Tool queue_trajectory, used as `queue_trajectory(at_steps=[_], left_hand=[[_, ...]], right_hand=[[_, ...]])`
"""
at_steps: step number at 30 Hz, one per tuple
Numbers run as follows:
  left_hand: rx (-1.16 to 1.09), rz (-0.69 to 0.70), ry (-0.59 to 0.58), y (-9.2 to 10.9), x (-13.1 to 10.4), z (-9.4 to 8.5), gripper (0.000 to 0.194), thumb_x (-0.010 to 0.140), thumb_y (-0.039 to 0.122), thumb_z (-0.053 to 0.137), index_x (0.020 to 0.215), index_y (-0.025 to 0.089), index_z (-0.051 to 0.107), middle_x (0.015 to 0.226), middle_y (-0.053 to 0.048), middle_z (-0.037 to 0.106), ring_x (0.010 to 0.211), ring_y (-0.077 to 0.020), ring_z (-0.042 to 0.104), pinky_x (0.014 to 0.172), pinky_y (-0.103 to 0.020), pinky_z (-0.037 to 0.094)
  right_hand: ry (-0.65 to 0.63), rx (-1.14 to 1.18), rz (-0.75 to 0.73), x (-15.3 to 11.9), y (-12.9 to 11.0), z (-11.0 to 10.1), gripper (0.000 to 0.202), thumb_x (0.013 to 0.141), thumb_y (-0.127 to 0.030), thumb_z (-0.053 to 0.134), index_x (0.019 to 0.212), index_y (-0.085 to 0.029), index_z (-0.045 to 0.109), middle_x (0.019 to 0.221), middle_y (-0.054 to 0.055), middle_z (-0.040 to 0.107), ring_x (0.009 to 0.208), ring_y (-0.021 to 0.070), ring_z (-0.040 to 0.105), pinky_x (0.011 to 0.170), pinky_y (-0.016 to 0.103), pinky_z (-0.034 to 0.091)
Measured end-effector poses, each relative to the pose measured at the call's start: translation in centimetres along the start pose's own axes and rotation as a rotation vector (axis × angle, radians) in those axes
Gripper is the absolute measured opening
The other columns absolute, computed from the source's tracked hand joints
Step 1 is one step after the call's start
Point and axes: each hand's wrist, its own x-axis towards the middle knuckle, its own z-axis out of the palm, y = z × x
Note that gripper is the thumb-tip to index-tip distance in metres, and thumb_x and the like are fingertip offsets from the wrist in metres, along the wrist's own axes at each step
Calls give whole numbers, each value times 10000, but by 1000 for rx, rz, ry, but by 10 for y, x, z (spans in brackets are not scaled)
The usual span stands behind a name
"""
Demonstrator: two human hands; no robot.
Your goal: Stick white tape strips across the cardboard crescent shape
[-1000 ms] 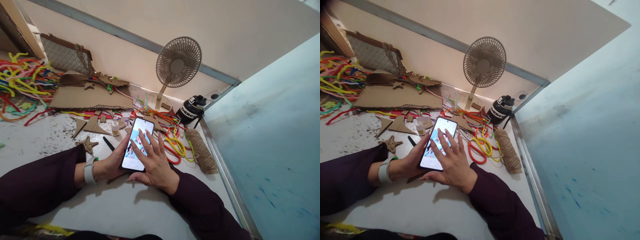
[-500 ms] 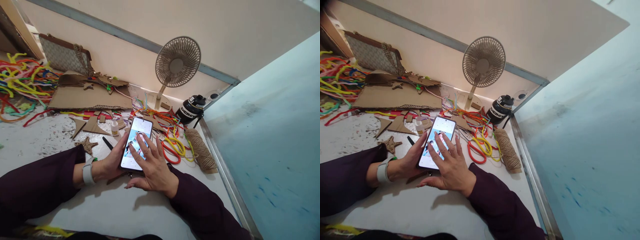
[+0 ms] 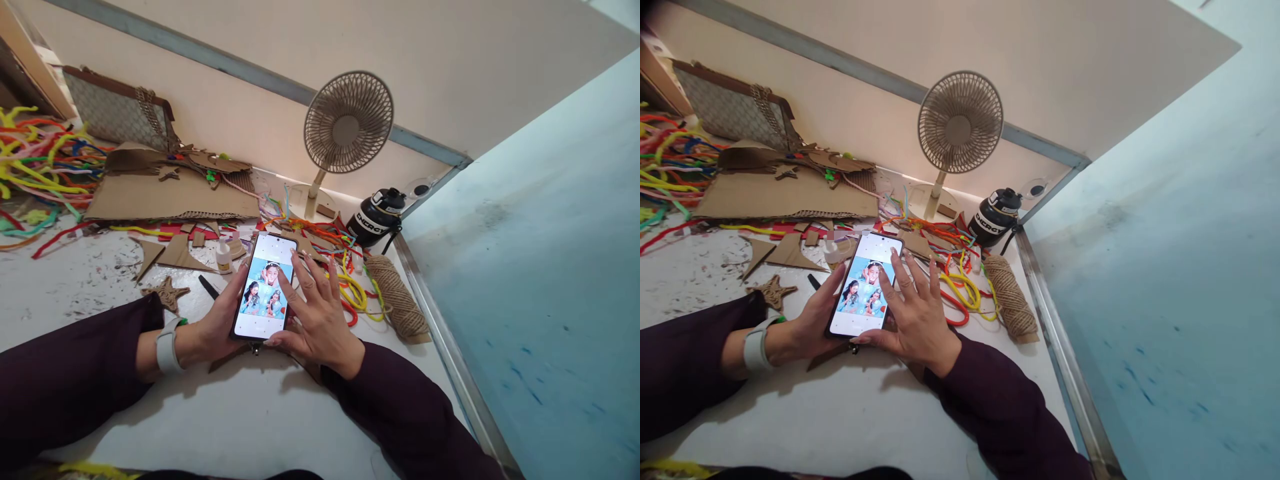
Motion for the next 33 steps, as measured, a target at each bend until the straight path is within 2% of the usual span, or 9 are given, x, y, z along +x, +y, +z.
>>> queue_trajectory(at_steps=[4, 12, 18, 23, 27, 30, 33], left_hand=[[4, -3, 18, 3, 0, 2, 601, 934, 554, 392, 1384, 172, 506, 982, -106, 773, 795, -259, 740, 760, -365, 561], [-29, 1, -71, 4, 0, -3, 615, 930, 540, 416, 1431, 184, 446, 1079, -109, 750, 906, -289, 726, 838, -404, 540], [-17, 41, 51, 7, -1, 7, 567, 958, 521, 359, 1351, 153, 537, 1055, -113, 757, 886, -265, 733, 804, -370, 556], [-26, 31, 67, 9, -3, 11, 563, 962, 513, 354, 1360, 158, 531, 1065, -115, 754, 891, -271, 734, 808, -380, 561], [-37, 41, 36, 8, -2, 8, 550, 959, 513, 367, 1334, 160, 558, 1054, -112, 757, 890, -268, 734, 822, -386, 565], [-37, 39, -33, 8, -2, 6, 544, 957, 525, 351, 1325, 182, 558, 1075, -122, 749, 905, -296, 728, 803, -448, 573], [-27, -11, -93, 9, -1, 2, 601, 944, 573, 322, 1319, 164, 554, 981, -148, 763, 831, -312, 736, 753, -475, 580]], right_hand=[[-1, 21, -19, -1, -3, -6, 918, 807, -801, 332, 1394, -109, 475, 1493, 221, 384, 1439, 356, 218, 1150, 629, 110], [-26, 38, -38, -2, -7, -5, 926, 799, -794, 378, 1411, -102, 452, 1500, 211, 381, 1424, 362, 253, 1156, 617, 116], [-2, 59, -78, -5, -9, -9, 948, 783, -807, 384, 1417, -105, 440, 1476, 209, 419, 1417, 364, 270, 1156, 621, 90], [5, 48, -97, -8, -11, -4, 929, 790, -803, 375, 1385, -96, 476, 1452, 216, 449, 1421, 352, 265, 1160, 600, 104], [35, 32, -89, -7, -10, -6, 923, 816, -796, 318, 1377, -82, 484, 1443, 222, 459, 1417, 344, 279, 1160, 598, 119], [64, 13, -53, -6, -7, -11, 937, 815, -803, 299, 1405, -92, 454, 1459, 213, 441, 1413, 348, 287, 1160, 606, 126], [84, 4, -27, -5, -3, -16, 938, 817, -796, 310, 1438, -100, 410, 1471, 210, 423, 1406, 358, 296, 1154, 617, 138]])
